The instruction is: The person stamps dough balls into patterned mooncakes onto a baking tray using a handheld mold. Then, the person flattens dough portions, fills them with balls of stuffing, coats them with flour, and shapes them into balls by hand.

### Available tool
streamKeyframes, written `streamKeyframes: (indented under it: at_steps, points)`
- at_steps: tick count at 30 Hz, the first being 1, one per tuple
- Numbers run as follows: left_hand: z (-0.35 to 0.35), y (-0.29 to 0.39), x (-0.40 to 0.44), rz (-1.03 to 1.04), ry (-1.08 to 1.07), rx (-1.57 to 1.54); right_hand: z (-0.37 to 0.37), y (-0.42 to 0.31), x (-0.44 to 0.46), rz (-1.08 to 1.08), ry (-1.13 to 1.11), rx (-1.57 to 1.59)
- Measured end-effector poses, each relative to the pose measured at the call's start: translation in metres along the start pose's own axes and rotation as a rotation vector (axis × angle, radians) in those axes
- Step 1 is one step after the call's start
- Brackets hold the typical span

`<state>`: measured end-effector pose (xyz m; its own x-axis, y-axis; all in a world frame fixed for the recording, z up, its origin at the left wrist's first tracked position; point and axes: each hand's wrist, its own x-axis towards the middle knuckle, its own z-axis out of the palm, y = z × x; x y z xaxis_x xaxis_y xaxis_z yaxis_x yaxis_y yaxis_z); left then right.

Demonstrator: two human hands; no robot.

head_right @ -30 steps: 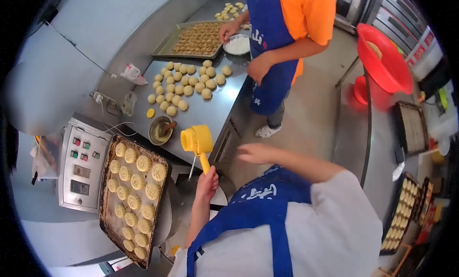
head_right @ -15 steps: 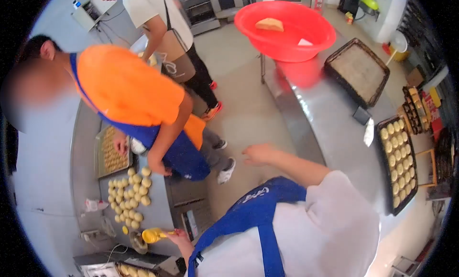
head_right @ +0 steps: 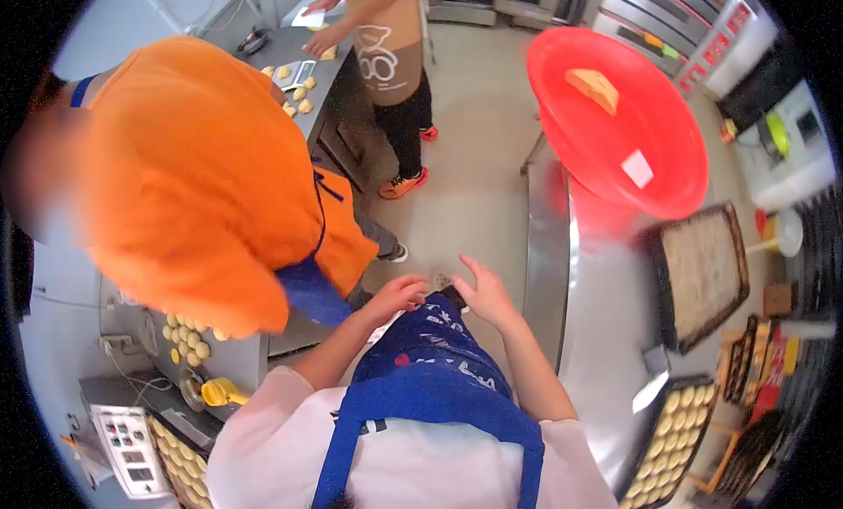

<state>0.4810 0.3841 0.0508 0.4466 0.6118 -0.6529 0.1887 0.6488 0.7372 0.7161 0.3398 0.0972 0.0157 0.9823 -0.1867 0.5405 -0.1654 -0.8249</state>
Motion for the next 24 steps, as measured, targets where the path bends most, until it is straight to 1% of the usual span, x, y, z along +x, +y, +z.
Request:
streamKeyframes:
  at_steps: [1,2,3,4,5,7,9,10,12,14,15,16,18,19,21,23,24]
  points:
    - [0.004,0.020,0.016,0.006,-0.056,0.024,-0.005,0.003,0.028,-0.019,-0.022,-0.013]
    - [0.007,0.036,0.034,0.021,-0.040,0.008,-0.010,0.007,0.060,0.001,0.019,-0.004]
    - [0.010,0.046,0.044,0.071,-0.077,-0.022,-0.012,0.008,0.086,0.028,0.055,0.009]
    - [0.007,0.068,0.056,0.137,-0.111,-0.046,-0.016,0.004,0.119,0.002,0.043,0.000]
    - [0.006,0.087,0.067,0.115,-0.096,-0.034,-0.021,0.003,0.148,-0.003,0.034,-0.011]
    - [-0.002,0.113,0.080,0.162,-0.067,-0.163,-0.029,-0.007,0.178,0.006,-0.032,-0.036]
    - [-0.018,0.141,0.087,0.195,0.000,-0.180,-0.040,-0.036,0.235,-0.069,-0.011,0.009]
    - [-0.027,0.148,0.088,0.205,0.046,-0.180,-0.042,-0.046,0.261,-0.089,-0.043,0.006]
    - [-0.048,0.155,0.087,0.216,0.121,-0.258,-0.037,-0.061,0.304,-0.055,-0.063,0.116]
    - [-0.072,0.157,0.091,0.274,0.213,-0.357,-0.018,-0.074,0.348,-0.120,-0.145,0.064]
    - [-0.081,0.156,0.089,0.273,0.247,-0.402,-0.009,-0.078,0.362,-0.155,-0.196,0.018]
    - [-0.093,0.157,0.088,0.273,0.328,-0.423,0.002,-0.087,0.375,-0.169,-0.252,0.000]
    - [-0.121,0.155,0.089,0.280,0.473,-0.496,0.028,-0.115,0.407,-0.259,-0.402,-0.211]
    - [-0.136,0.154,0.092,0.291,0.518,-0.533,0.047,-0.122,0.428,-0.292,-0.450,-0.224]
    - [-0.162,0.150,0.101,0.273,0.638,-0.625,0.084,-0.126,0.466,-0.453,-0.538,-0.302]
    - [-0.180,0.150,0.106,0.297,0.731,-0.702,0.120,-0.145,0.498,-0.524,-0.701,-0.311]
    - [-0.190,0.158,0.106,0.307,0.812,-0.741,0.147,-0.150,0.520,-0.663,-0.767,-0.381]
